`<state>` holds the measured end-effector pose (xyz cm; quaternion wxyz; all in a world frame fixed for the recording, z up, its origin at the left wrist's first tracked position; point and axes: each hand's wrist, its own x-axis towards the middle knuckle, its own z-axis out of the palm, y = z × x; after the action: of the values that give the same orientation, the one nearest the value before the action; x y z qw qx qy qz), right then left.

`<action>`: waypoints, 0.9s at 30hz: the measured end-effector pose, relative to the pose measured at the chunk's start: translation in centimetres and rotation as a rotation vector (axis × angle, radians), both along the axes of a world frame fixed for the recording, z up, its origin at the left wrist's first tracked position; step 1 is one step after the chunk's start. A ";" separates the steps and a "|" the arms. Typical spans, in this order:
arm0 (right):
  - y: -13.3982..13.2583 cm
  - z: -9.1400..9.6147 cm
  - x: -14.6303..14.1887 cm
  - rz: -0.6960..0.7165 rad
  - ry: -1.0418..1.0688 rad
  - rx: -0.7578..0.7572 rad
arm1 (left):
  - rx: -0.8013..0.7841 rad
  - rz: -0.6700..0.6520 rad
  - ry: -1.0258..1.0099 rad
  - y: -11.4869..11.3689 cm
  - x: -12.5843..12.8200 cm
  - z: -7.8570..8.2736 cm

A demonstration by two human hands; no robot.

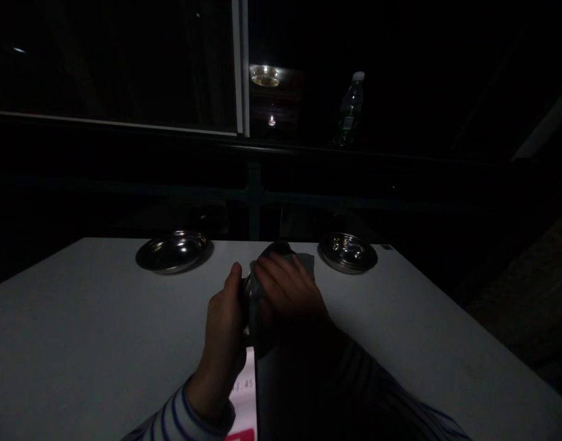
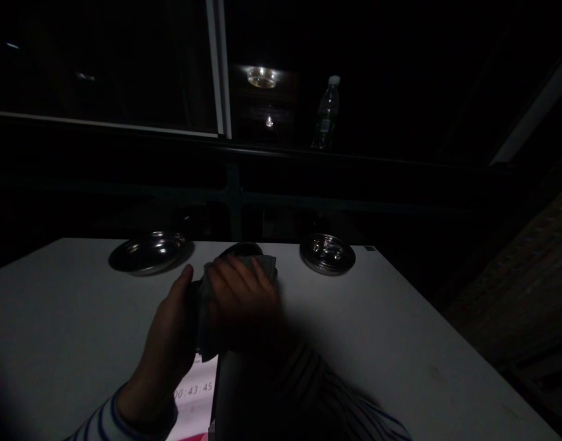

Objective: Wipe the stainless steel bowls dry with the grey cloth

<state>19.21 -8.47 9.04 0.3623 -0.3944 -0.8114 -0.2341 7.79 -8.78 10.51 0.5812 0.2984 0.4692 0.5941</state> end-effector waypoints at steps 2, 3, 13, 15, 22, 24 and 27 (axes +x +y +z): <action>0.4 0.9 0.4 -0.009 0.133 -0.079 | -0.015 0.002 0.057 -0.3 0.0 0.4; 0.6 1.1 0.8 -0.018 0.209 -0.133 | -0.013 -0.016 0.051 -0.5 0.0 0.5; 3.6 -1.5 5.6 -0.042 0.835 -0.585 | -0.011 -0.102 -0.060 -0.3 -0.9 0.0; 3.6 -1.4 5.2 -0.026 0.855 -0.579 | -0.009 -0.119 -0.064 -0.2 -0.8 0.0; 2.7 1.7 2.7 0.079 0.501 -0.365 | -0.058 -0.136 -0.099 -0.2 -0.3 0.3; 2.3 2.3 1.9 0.101 0.312 -0.300 | -0.094 -0.129 -0.131 -0.1 -0.2 0.5; 1.7 2.4 0.8 0.140 0.081 -0.226 | -0.118 -0.116 -0.263 0.1 -0.2 0.8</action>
<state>19.98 -6.76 11.45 0.3635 -0.3843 -0.8428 -0.0993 7.60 -8.69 11.34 0.6874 0.2102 0.4052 0.5649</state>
